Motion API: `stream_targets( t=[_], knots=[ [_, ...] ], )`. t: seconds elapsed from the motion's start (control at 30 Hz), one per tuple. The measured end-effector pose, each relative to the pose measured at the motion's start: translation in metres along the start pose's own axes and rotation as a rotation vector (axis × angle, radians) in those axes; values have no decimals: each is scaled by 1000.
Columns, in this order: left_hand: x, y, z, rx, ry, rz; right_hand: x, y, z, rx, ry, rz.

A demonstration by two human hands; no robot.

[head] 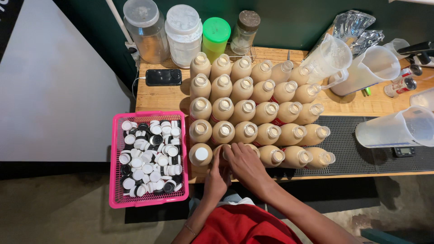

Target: The person repeatedly picks white bottle caps from a pink basket and screws them onto the tops of numerous beige bottles arranged on a wooden table. The person works systematically across the rows of bottles, securing each cap by hand.

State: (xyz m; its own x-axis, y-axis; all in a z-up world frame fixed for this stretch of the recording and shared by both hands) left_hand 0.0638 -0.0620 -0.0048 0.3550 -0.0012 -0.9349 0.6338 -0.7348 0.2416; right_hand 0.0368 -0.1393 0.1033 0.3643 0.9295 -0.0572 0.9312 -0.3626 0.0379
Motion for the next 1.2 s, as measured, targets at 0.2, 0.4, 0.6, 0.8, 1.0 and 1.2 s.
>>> stream_targets(
  t=[0.2,0.4,0.6,0.8,1.0,1.2],
  knots=[
    [-29,8,-8,-28,-66,104,-5,-7,12,-10,90,2],
    [-16,11,-1,18,-68,-27,-6,-7,17,-52,128,77],
    [-23,15,-8,-23,39,-37,-7,-9,23,-82,96,161],
    [-26,15,-8,-23,63,-45,-10,-11,43,-112,41,230],
    [-28,12,-10,14,0,-74,-14,-12,29,-101,121,222],
    [-45,-28,-42,-114,27,-22,-22,-9,25,121,249,283]
  ],
)
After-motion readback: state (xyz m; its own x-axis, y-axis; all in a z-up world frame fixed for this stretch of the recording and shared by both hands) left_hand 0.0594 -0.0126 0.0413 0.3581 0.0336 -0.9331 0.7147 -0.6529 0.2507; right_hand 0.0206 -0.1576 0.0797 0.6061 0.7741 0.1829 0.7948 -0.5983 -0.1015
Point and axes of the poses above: each hand's wrist, its own y-axis towards the middle knuckle, its own z-axis out of the palm, x = y × z, the point moved 9 cm from there along y, towards the middle knuckle, and after that the axes turned 14 degrees about z, right-handed, at the moved point
